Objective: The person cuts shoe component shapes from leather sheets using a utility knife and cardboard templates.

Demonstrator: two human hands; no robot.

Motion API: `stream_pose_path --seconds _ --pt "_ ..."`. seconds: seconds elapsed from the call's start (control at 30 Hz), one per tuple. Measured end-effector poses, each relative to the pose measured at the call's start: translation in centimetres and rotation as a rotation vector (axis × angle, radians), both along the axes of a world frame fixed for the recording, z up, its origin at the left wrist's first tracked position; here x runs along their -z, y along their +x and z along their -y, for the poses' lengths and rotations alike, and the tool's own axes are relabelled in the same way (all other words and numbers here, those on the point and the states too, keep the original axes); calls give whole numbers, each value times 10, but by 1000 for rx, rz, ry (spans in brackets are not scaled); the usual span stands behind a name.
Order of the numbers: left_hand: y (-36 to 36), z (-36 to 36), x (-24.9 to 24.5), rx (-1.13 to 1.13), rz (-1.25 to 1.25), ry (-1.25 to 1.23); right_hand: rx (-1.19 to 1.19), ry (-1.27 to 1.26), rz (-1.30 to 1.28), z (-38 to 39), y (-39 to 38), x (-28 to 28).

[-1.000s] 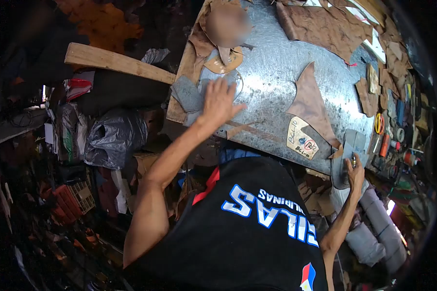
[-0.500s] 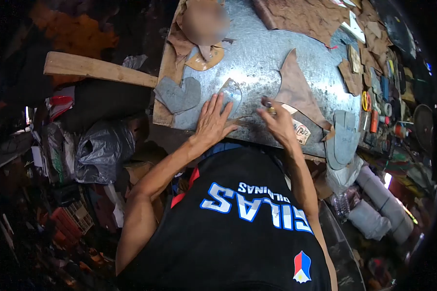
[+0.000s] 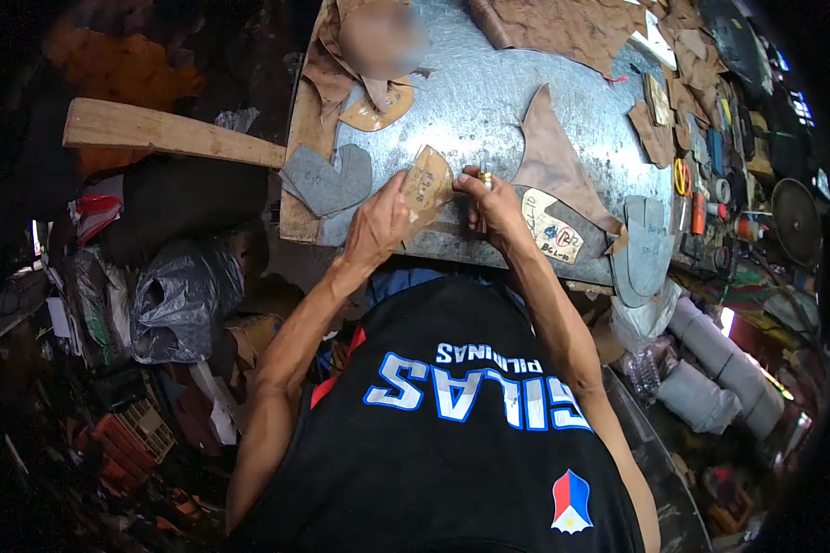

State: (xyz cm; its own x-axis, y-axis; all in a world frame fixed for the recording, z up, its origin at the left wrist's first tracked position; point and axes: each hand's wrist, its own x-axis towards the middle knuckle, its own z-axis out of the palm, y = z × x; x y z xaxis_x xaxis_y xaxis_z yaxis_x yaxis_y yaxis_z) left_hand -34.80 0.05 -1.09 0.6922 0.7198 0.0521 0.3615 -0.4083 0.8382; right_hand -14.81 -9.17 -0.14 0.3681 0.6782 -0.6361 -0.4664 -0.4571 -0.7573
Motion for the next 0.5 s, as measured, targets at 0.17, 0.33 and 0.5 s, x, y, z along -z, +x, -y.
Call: stream_pose_path --seconds 0.17,0.33,0.5 --pt "-9 -23 -4 -203 -38 -114 -3 39 -166 -19 0 2" --pt "-7 -18 4 -138 -64 -61 -167 13 575 -27 -16 13" --pt "-4 7 14 -224 69 -402 -243 10 589 -11 -19 6"
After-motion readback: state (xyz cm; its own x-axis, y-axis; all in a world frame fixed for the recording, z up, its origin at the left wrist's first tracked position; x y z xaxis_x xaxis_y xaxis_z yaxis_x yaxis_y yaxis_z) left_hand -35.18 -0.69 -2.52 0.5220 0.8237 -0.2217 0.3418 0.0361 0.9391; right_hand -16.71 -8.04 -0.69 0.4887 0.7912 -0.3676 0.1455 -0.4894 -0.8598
